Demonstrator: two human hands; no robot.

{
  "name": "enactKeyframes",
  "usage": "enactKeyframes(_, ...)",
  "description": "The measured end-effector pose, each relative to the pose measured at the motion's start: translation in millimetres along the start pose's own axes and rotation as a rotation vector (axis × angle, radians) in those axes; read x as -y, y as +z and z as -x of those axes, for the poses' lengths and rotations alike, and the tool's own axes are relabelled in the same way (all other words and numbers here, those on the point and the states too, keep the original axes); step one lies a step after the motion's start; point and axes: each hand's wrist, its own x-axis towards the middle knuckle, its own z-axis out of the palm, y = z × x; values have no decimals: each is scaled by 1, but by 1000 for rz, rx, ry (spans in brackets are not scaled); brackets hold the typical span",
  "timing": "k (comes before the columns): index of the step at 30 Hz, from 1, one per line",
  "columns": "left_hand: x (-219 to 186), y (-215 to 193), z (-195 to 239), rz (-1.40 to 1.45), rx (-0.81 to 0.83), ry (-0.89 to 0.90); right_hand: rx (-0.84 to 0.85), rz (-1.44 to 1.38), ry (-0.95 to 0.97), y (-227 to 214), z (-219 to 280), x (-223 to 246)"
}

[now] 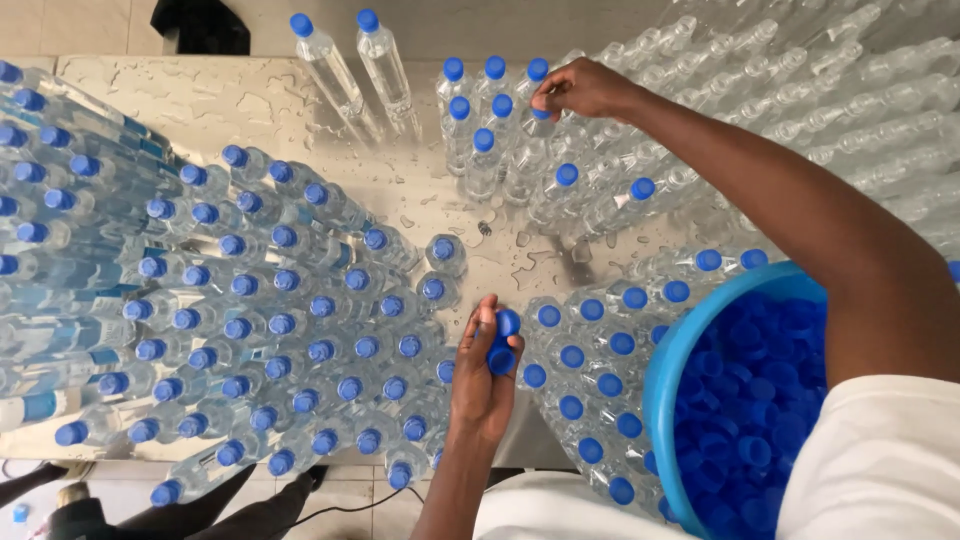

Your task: The person repeatedly picks up clear plastic water bottles from a table and screws blue caps onto them. The capped bottles are placed back on the table among other filled bottles. The person also handles a blue basin filled with caps, occasionally picking up caps from the table or basin to continue the capping process.

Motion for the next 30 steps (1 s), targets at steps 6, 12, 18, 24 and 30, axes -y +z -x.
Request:
enactKeyframes(6,5,-1,-9,14,-47,36,-244,544,-512,51,102,98)
enactKeyframes(12,14,6,-9,14,44,107,414,283,-550,108,192,140)
enactKeyframes(18,13,19,0,-4,45,153,559,82,-466,101,216,151)
enactKeyframes(24,11,11,-9,-7,74,99,357,163,-519,74,139,85)
enactKeyframes(30,3,1,5,9,57,3,-111,274,-427,28,59,26)
